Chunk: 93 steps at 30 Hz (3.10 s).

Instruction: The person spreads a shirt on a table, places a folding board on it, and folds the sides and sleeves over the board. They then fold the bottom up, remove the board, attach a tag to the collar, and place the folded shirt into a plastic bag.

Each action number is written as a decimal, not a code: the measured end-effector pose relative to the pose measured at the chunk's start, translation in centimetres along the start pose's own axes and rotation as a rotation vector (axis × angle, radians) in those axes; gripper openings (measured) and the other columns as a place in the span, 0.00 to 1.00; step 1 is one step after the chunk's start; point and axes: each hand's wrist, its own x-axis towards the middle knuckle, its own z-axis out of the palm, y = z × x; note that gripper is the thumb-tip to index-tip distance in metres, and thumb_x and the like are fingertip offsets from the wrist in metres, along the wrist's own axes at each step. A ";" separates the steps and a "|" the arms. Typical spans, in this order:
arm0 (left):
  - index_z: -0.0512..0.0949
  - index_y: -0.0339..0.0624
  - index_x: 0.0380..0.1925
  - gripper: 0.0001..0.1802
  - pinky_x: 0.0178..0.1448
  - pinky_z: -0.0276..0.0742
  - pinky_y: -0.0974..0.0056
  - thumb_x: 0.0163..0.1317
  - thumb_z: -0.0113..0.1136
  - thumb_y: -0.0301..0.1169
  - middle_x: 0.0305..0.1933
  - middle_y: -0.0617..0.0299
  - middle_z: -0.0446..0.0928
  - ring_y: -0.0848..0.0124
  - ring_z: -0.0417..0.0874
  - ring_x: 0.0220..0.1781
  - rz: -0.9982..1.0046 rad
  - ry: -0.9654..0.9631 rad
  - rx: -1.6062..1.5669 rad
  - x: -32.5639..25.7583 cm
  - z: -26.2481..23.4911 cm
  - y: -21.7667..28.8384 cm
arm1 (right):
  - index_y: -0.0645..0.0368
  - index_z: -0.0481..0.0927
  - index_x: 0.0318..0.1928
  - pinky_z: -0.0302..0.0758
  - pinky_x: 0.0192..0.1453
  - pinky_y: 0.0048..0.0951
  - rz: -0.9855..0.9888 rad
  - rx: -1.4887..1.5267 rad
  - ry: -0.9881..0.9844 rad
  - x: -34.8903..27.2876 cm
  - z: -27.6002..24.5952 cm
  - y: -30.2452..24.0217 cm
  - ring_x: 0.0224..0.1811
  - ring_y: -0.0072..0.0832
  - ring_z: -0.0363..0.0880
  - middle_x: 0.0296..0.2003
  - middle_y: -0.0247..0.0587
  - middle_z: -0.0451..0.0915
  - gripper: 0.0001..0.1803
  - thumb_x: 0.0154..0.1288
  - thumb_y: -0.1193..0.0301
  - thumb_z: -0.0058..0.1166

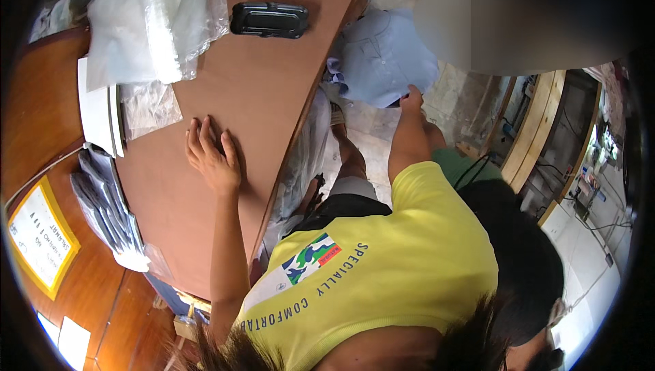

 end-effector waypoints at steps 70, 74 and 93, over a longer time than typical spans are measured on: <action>0.70 0.38 0.51 0.27 0.58 0.64 0.52 0.55 0.61 0.42 0.54 0.52 0.69 0.55 0.68 0.57 -1.056 0.899 -0.108 -29.7 -9.5 -20.7 | 0.54 0.79 0.43 0.67 0.57 0.39 -1.781 -1.068 -2.310 -65.6 11.3 24.2 0.53 0.44 0.71 0.49 0.47 0.75 0.24 0.51 0.51 0.61; 0.75 0.37 0.44 0.24 0.54 0.69 0.55 0.52 0.64 0.43 0.47 0.50 0.74 0.54 0.73 0.50 -0.996 0.588 -0.135 -27.8 -9.0 -21.3 | 0.53 0.79 0.38 0.69 0.53 0.40 -1.935 -1.043 -2.304 -60.5 5.7 21.2 0.46 0.40 0.76 0.42 0.43 0.79 0.18 0.50 0.57 0.62; 0.67 0.28 0.55 0.33 0.59 0.67 0.63 0.54 0.65 0.38 0.51 0.48 0.74 0.63 0.74 0.53 -1.159 0.843 -1.136 -35.2 -10.0 -27.0 | 0.55 0.74 0.50 0.67 0.55 0.41 -2.086 -0.733 -1.903 -60.6 2.1 18.7 0.53 0.43 0.73 0.48 0.44 0.77 0.21 0.54 0.66 0.58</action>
